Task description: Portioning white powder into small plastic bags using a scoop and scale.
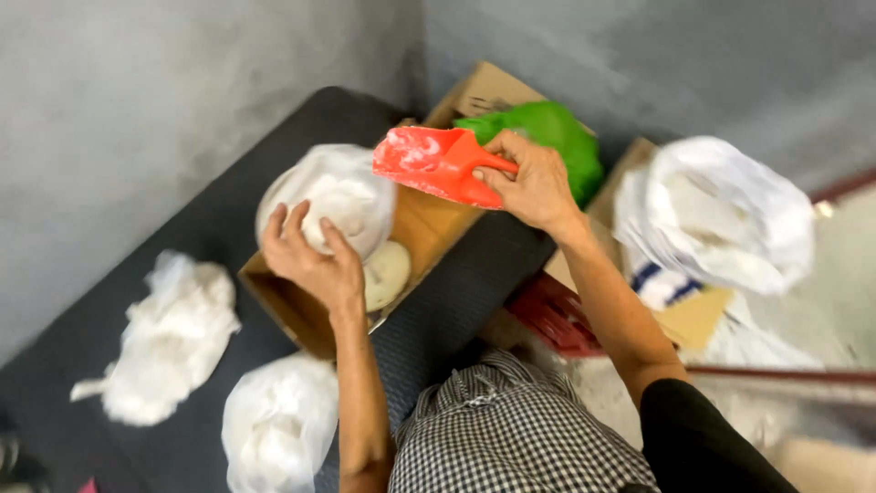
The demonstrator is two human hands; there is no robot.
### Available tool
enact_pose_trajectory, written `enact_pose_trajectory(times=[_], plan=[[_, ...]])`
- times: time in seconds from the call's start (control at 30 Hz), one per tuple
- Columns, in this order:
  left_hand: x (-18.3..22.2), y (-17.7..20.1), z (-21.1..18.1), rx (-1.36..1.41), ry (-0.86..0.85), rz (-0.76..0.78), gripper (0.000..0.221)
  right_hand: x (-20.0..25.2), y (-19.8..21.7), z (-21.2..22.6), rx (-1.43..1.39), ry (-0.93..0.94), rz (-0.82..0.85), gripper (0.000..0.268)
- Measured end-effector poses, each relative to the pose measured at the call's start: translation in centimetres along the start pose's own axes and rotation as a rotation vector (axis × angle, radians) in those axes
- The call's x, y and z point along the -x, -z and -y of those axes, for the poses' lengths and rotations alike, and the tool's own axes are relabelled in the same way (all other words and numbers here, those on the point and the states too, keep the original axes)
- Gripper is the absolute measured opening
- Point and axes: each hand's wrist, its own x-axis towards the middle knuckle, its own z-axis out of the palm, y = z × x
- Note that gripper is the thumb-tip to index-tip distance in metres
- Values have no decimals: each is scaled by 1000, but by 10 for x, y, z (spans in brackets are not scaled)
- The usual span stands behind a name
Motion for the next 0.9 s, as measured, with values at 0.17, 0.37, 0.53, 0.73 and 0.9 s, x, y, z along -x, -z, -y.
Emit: enact_pose_trajectory(times=[0.17,0.37,0.53,0.73,0.9], plan=[[19,-31,-57,195,-82,57,26,66,108,-50,198,-128,-165,31],[99,-105,-112,465,-127,514,29,156,227,-101,622,-381,-207,33],[246,-197,-115,502,-126,1080,48,205,267,-165,884,-506,-180,30],[325,-222,-174,724,324,1473,60,206,279,-224,968,-492,-47,28],[290,-210,-218,665,94,1521,37,197,252,-274,1075,-493,104,26]])
